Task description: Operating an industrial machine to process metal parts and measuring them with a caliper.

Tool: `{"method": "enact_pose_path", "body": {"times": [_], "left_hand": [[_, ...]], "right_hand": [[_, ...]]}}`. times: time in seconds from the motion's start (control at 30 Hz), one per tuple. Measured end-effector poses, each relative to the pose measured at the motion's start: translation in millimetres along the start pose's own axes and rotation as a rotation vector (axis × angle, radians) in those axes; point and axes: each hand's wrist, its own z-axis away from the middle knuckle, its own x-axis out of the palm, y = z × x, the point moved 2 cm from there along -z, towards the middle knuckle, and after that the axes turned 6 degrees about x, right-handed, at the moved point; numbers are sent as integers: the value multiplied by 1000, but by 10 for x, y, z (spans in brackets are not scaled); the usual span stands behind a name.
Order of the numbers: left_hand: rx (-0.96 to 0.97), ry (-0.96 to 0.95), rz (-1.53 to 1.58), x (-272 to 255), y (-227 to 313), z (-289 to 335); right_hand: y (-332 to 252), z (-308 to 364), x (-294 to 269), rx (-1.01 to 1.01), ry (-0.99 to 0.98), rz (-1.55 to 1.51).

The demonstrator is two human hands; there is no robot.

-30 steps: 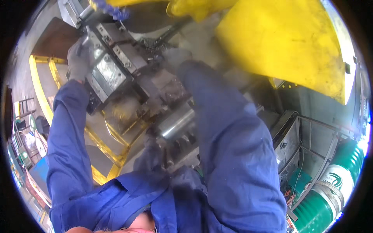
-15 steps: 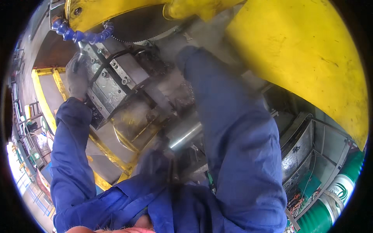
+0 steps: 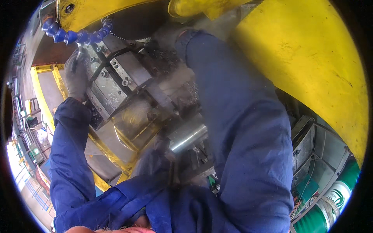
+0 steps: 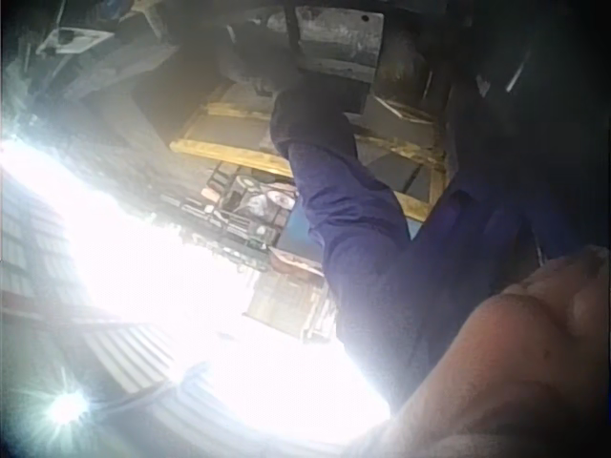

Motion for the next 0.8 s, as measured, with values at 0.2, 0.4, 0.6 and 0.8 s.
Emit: {"method": "enact_pose_path", "body": {"times": [0.2, 0.4, 0.6, 0.8], "left_hand": [[13, 14, 4, -40, -60, 38], [32, 17, 1, -1, -5, 10], [5, 8, -16, 2, -144, 19], [35, -4, 5, 2, -189, -33]], "right_hand": [[-132, 73, -229, -47, -67, -19], [-76, 55, -206, -92, -70, -36], [-236, 32, -232, 4, -141, 25], [-191, 54, -25, 41, 17, 109]]}}
